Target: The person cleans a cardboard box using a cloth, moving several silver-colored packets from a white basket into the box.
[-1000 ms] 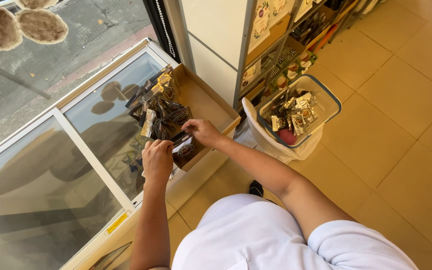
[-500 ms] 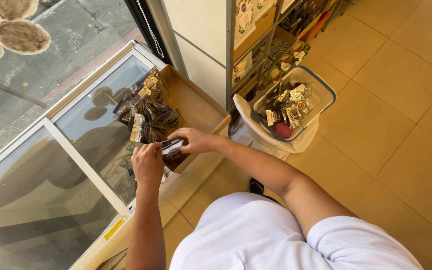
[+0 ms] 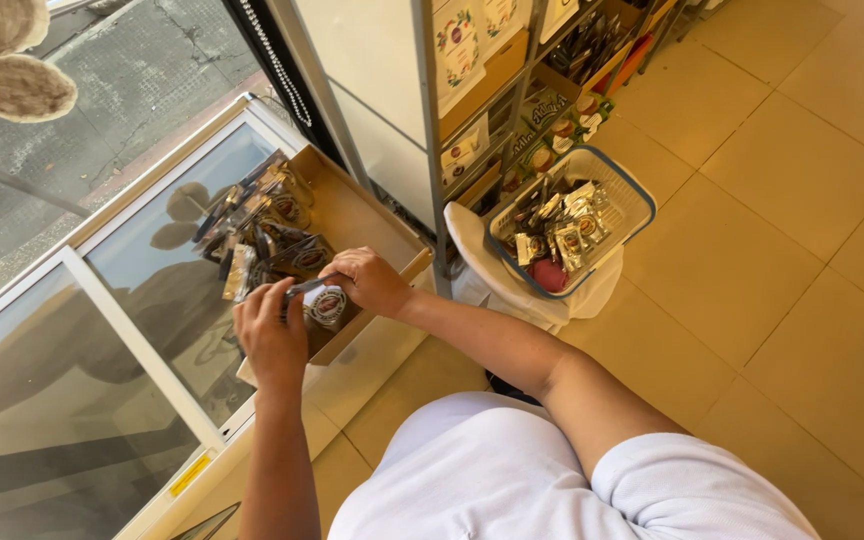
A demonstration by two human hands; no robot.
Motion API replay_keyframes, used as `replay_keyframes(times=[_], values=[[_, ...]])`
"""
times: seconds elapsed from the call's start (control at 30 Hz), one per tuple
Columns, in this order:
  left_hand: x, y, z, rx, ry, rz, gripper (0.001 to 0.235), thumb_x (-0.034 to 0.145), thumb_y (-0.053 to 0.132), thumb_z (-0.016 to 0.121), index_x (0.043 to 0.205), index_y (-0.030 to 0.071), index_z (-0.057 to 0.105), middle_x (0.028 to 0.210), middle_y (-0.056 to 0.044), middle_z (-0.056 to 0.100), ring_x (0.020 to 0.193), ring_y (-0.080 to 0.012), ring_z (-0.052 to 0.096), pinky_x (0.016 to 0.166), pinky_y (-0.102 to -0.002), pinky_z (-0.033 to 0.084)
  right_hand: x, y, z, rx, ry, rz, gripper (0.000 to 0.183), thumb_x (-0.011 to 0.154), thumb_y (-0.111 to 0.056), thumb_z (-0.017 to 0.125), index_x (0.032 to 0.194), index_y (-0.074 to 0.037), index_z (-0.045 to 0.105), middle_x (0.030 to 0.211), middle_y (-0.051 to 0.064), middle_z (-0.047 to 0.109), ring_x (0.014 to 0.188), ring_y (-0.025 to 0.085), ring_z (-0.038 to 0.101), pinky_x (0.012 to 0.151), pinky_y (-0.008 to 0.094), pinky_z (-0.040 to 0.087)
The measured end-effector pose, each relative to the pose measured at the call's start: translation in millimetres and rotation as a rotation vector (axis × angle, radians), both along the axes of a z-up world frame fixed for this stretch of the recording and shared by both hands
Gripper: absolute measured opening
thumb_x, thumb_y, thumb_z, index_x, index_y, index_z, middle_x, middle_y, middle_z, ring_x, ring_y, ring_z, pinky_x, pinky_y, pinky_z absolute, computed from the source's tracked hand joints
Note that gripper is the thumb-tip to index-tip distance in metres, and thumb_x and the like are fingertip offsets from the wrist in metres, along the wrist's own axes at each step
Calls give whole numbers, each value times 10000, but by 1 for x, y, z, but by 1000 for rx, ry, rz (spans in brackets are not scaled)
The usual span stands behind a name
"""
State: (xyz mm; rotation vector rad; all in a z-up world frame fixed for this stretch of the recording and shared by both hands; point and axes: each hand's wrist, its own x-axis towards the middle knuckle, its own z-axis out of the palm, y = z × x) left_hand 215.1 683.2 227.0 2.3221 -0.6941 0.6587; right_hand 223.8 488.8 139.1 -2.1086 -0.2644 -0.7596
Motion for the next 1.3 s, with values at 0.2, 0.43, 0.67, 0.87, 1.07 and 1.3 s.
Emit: replay_keyframes(times=[0.2,0.43,0.67,0.87,1.07,1.3], values=[[-12,-40,16,-195,59,-73,183,942,210,825,1121,219,791,1130,-32,713,1020,-268,636,941,-381,494,-32,-55,71,49,-149,13,52,943,-223,739,990,-215,760,922,-41,769,1009,150,724,978,329,516],[-52,-113,32,-307,67,-44,123,949,159,836,1063,167,791,1076,-29,720,1011,-239,629,954,-351,474,-58,-126,86,123,-129,115,81,951,-258,739,992,-193,766,914,-14,757,992,173,710,951,323,507],[-101,-163,36,-366,58,29,124,899,93,818,1008,145,791,994,-65,724,974,-294,653,917,-407,491,-81,-173,79,187,-22,314,117,963,-299,733,1018,-211,786,924,17,708,981,223,677,943,347,487],[-139,-188,40,-369,90,4,95,891,110,822,966,162,797,932,-32,732,916,-267,666,868,-389,522,-120,-207,75,140,27,341,122,957,-298,743,1011,-201,794,901,24,720,956,230,685,936,355,495],[-169,-221,32,-373,130,-113,95,906,100,804,987,149,788,898,-44,714,880,-281,664,842,-393,535,-169,-248,64,58,58,243,127,966,-287,751,1033,-188,794,927,38,703,990,240,682,950,360,498],[-196,-276,13,-396,212,-220,74,955,143,757,1012,186,775,916,-25,703,861,-271,657,835,-382,530,-219,-304,54,34,55,127,109,939,-207,793,1025,-141,802,908,65,708,963,264,682,924,383,507]])
